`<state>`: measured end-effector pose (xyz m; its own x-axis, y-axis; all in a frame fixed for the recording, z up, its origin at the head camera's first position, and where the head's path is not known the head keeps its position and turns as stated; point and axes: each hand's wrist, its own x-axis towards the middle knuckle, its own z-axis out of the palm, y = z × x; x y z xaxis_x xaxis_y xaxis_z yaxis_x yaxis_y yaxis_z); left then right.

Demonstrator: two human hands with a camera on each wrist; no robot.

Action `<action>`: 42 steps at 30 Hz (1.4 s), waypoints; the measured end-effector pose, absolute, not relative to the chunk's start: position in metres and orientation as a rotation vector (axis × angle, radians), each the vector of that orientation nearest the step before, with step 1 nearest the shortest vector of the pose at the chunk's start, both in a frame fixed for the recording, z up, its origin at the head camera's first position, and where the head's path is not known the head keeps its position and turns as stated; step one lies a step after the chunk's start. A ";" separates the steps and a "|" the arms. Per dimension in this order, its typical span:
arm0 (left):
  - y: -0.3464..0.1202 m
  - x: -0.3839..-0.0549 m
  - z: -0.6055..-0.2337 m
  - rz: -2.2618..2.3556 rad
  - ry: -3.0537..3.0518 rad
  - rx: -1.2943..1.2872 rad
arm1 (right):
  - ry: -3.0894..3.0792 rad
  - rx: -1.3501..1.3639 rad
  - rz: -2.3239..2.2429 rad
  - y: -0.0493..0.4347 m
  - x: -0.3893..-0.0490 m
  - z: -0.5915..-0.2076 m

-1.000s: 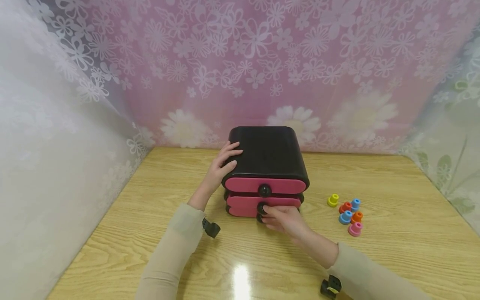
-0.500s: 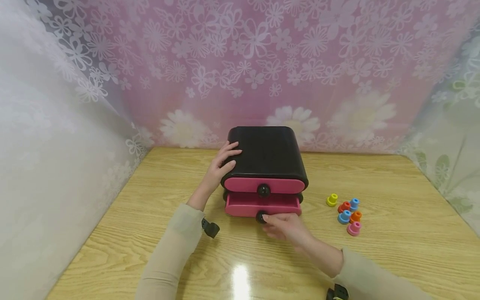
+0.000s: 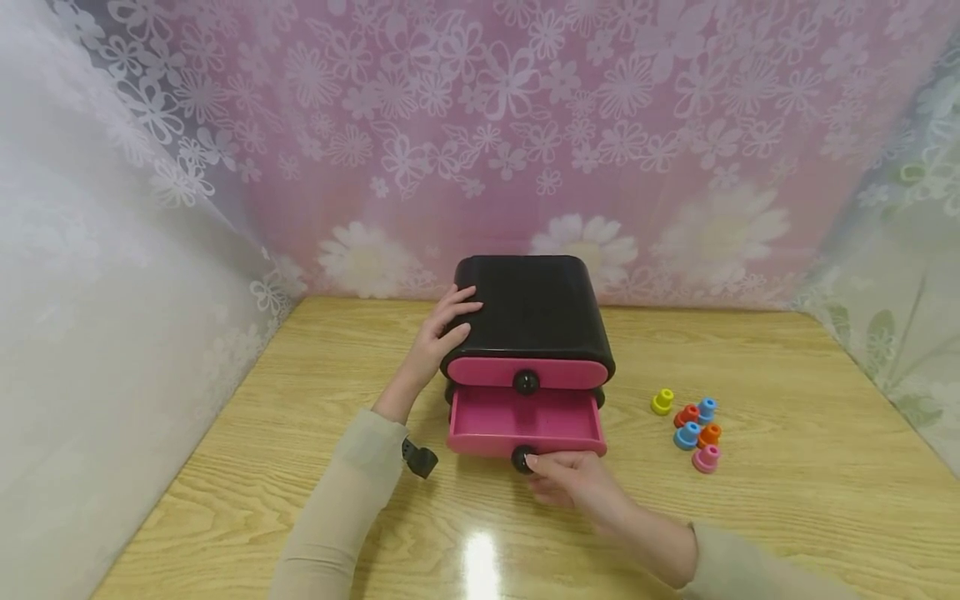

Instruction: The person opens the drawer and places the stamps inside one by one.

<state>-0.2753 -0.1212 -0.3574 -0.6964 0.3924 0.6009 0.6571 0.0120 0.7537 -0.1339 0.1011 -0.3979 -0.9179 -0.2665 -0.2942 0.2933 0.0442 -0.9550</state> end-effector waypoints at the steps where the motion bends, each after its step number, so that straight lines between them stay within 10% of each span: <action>1: -0.122 -0.278 -0.360 -1.747 -2.067 -1.096 | 1.925 0.035 -1.930 0.101 -0.132 -0.398; 42: -0.120 -0.277 -0.359 -1.758 -2.057 -1.091 | 1.870 0.016 -1.914 0.102 -0.113 -0.404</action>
